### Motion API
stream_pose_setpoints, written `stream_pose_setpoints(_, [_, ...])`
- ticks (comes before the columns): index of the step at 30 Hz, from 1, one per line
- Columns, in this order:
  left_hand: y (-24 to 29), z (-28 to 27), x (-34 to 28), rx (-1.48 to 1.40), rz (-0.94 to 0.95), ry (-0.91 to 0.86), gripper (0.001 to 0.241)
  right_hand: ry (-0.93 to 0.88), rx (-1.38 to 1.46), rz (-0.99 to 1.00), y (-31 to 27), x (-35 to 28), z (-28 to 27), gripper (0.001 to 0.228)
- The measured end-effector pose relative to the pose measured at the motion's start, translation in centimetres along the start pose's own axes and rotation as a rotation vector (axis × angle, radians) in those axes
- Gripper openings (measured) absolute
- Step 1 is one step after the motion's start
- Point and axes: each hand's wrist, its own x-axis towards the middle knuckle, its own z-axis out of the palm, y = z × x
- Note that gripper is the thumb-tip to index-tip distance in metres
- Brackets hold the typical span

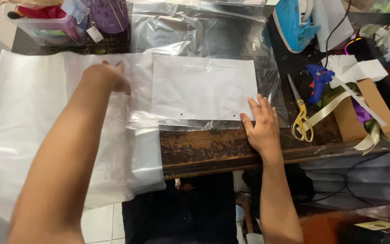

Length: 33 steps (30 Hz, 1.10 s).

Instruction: The person places a white paper template on a clear plastic sheet and smooths it out. They use a hot glue gun to apply adhesive to the plastic sheet and then attach a beige ribbon to create a handle. The person repeats the process on the other side and trims the ribbon with scissors.

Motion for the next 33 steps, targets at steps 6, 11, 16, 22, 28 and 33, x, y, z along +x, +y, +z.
stream_pose_setpoints(6, [1.2, -0.2, -4.7, 0.026, 0.214, 0.382, 0.06, 0.004, 0.022, -0.022, -0.7, -0.2, -0.7, 0.064])
stream_pose_setpoints(11, [-0.6, 4.3, -16.8, -0.163, 0.204, 0.251, 0.079, 0.013, 0.011, -0.03, -0.4, -0.2, -0.6, 0.063])
stream_pose_setpoints(16, [-0.5, 7.7, -19.5, -0.599, 0.274, 0.263, 0.067, 0.017, 0.004, -0.019, -0.9, -0.2, -0.7, 0.062])
stream_pose_setpoints(22, [0.5, 10.2, -18.7, -0.53, 0.308, 0.679, 0.011, 0.032, 0.008, -0.005, -0.8, -0.2, -0.4, 0.06])
stream_pose_setpoints(28, [-0.4, 11.0, -19.5, -0.031, 0.193, 0.893, 0.021, 0.019, 0.004, 0.006, -1.0, -0.5, -0.8, 0.061])
stream_pose_setpoints(33, [-3.6, 9.5, -20.2, 0.108, 0.365, 0.513, 0.042, 0.039, 0.207, 0.1, -2.7, -1.6, -4.5, 0.051])
